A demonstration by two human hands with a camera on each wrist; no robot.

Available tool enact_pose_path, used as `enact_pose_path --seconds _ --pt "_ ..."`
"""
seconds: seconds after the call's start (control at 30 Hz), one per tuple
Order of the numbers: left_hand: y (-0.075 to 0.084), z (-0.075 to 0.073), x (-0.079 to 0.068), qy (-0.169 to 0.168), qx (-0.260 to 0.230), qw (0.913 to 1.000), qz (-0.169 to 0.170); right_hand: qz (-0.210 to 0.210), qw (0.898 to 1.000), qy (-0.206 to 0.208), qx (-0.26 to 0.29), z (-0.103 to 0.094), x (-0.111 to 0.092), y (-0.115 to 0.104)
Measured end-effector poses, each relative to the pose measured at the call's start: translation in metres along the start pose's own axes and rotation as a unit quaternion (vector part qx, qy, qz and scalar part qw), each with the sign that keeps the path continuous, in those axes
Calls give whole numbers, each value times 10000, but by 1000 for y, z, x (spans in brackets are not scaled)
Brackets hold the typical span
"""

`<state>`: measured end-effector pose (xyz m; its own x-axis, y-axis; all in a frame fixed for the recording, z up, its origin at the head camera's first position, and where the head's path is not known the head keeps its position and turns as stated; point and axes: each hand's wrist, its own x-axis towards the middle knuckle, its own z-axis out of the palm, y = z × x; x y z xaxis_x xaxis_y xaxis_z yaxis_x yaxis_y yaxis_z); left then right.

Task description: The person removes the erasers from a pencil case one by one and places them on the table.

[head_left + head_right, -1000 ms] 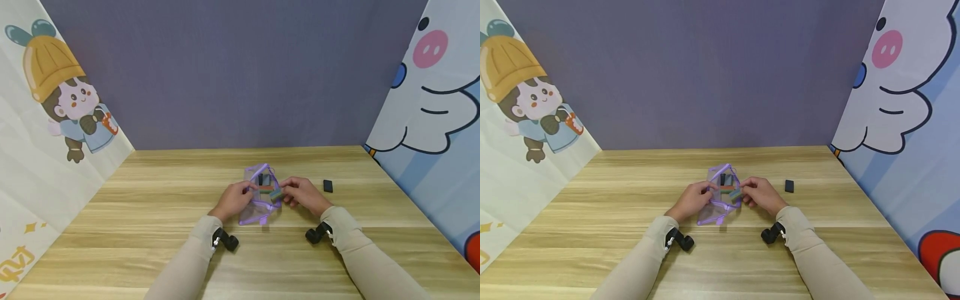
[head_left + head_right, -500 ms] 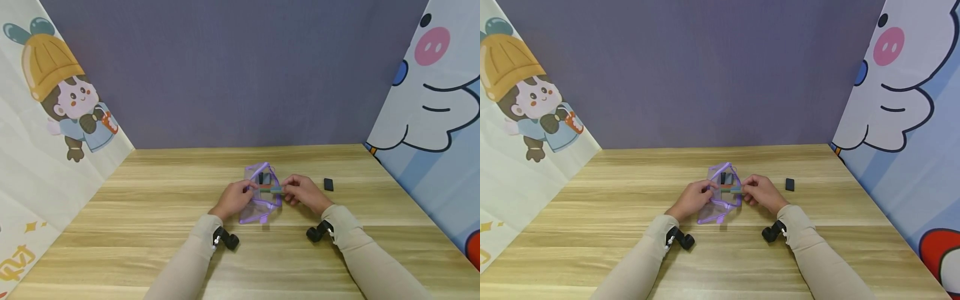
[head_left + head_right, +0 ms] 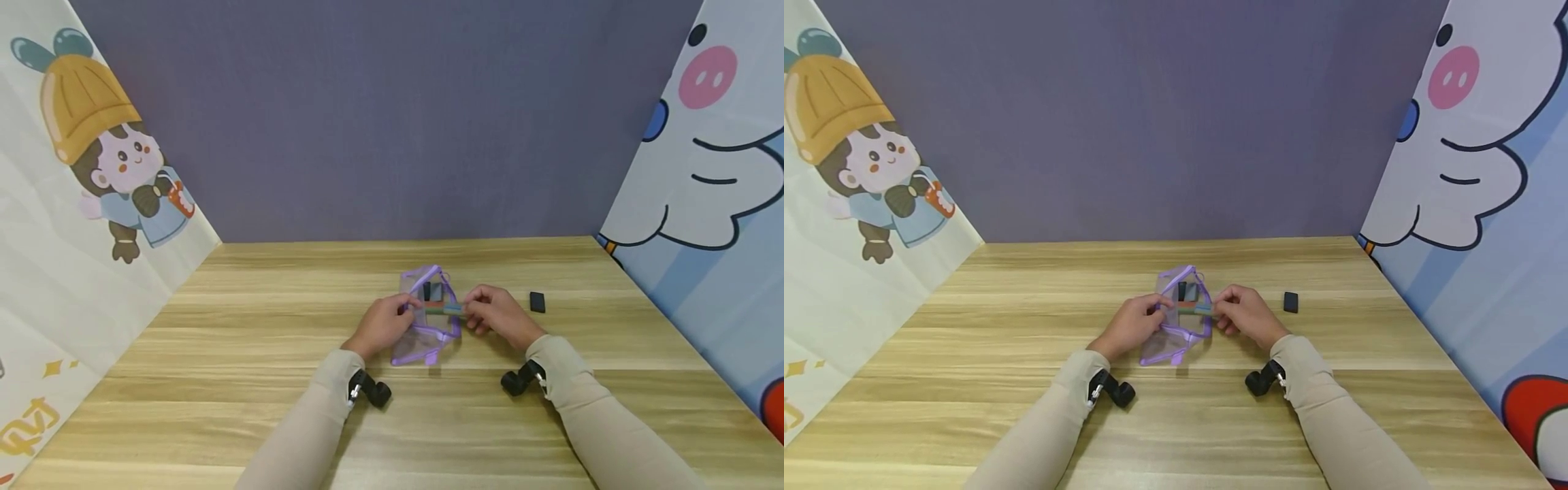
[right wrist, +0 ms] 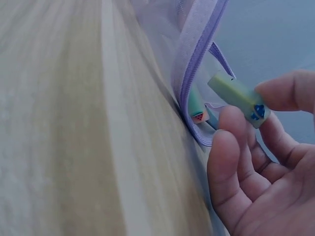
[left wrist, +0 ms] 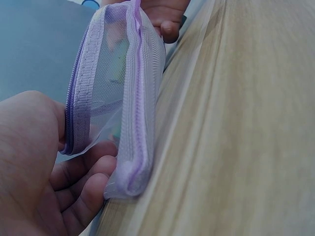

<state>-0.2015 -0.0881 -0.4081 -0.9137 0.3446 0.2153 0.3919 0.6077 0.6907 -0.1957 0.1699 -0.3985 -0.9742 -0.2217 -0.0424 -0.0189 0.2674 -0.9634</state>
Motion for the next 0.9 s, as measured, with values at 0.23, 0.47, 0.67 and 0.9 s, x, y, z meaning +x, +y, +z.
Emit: enact_pose_path --seconds 0.23,0.47,0.67,0.9 --pt "1 1 1 10 -72 10000 17 6 10000 11 79 -4 -1 1" --pt "1 0 0 -8 -86 10000 1 22 9999 9 113 -5 0 1" --pt "2 -1 0 -14 -137 9999 -48 -1 9999 57 109 -6 -1 0" --pt "2 1 1 -12 -86 9999 -80 32 9998 126 175 -11 -3 -1"
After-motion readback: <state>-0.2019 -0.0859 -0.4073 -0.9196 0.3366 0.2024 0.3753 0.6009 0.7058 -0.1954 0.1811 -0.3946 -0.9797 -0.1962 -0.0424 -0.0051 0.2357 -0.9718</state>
